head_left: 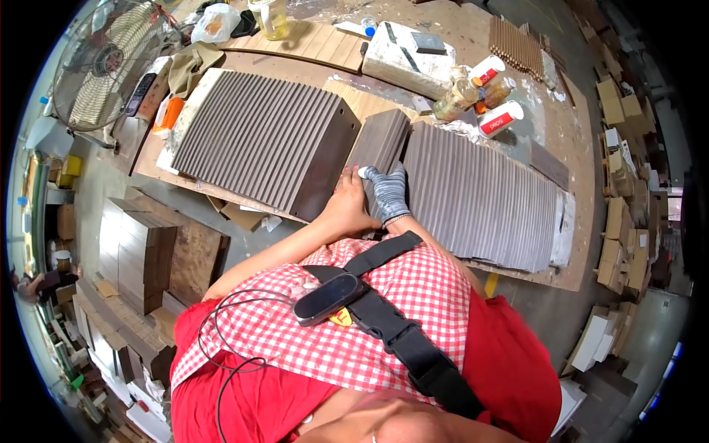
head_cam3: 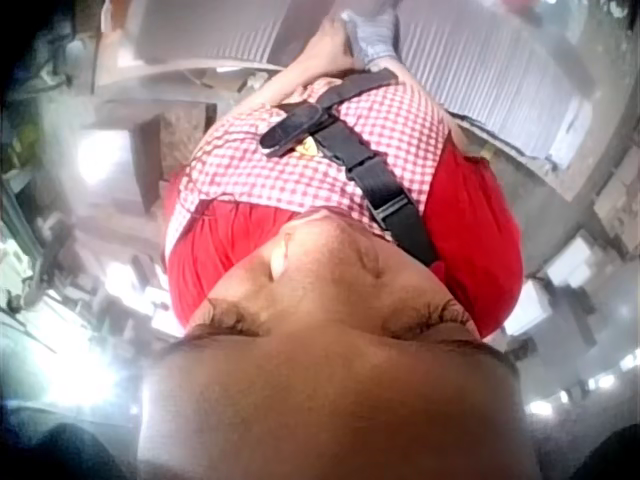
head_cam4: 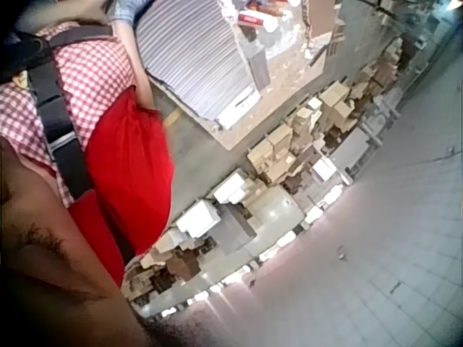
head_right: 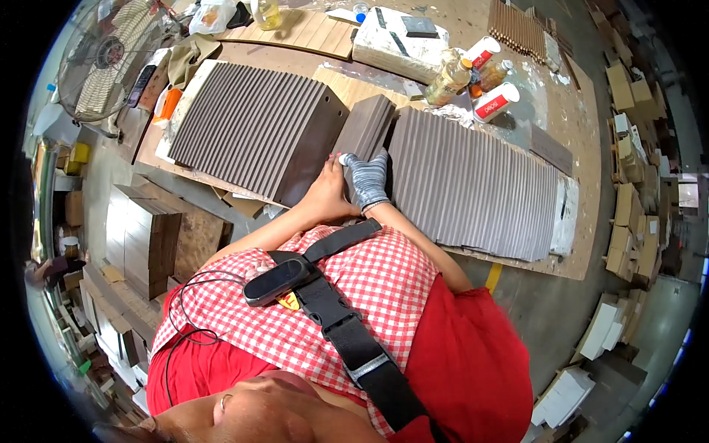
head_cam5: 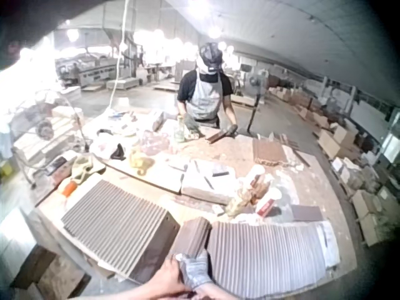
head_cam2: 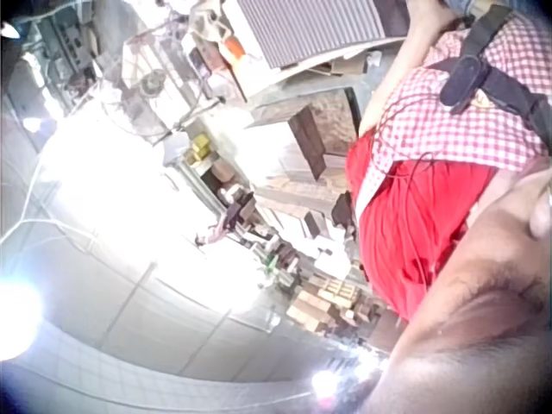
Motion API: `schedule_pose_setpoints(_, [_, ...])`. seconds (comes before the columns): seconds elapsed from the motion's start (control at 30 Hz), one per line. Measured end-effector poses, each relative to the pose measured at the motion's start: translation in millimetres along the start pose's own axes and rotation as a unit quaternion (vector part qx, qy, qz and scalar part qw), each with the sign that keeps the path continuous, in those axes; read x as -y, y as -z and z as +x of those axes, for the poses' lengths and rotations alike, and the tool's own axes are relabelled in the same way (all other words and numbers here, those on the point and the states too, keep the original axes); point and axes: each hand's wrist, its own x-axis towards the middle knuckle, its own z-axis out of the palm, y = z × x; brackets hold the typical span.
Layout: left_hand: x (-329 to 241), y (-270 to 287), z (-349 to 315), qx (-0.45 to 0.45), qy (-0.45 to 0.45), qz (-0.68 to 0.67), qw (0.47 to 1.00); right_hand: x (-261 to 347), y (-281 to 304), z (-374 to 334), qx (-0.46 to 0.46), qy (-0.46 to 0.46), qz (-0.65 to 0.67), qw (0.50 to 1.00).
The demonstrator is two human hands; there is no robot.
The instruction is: The person arranges grooved wood panels on a workbench by hand, picking them up from a stack and placing them side-by-side to form a continuous row.
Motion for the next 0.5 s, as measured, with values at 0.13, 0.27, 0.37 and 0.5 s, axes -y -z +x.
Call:
schedule_pose_setpoints(0.13, [9.2,5.7,-1.8,0.013,0.044,-0.052,0.998,0.2,-11.0,-1.2,0.017,0.013,-0.023,0.999])
schedule_pose_setpoints(0.27, [17.2,4.1,-3.7,-0.052,-0.001,-0.046,0.998,-13.4,-12.9,8.6,0.048,0.036,-0.044,0.997])
schedule_pose_setpoints(0.37, [16.4,13.1,-7.9,-0.086,-0.011,-0.055,0.995,-16.4,-16.9,10.8,0.076,0.039,-0.050,0.995])
schedule_pose_setpoints(0.5, [11.9,27.6,-12.5,-0.145,-0.080,-0.004,0.986,-18.8,-25.7,13.7,0.120,0.072,-0.098,0.985])
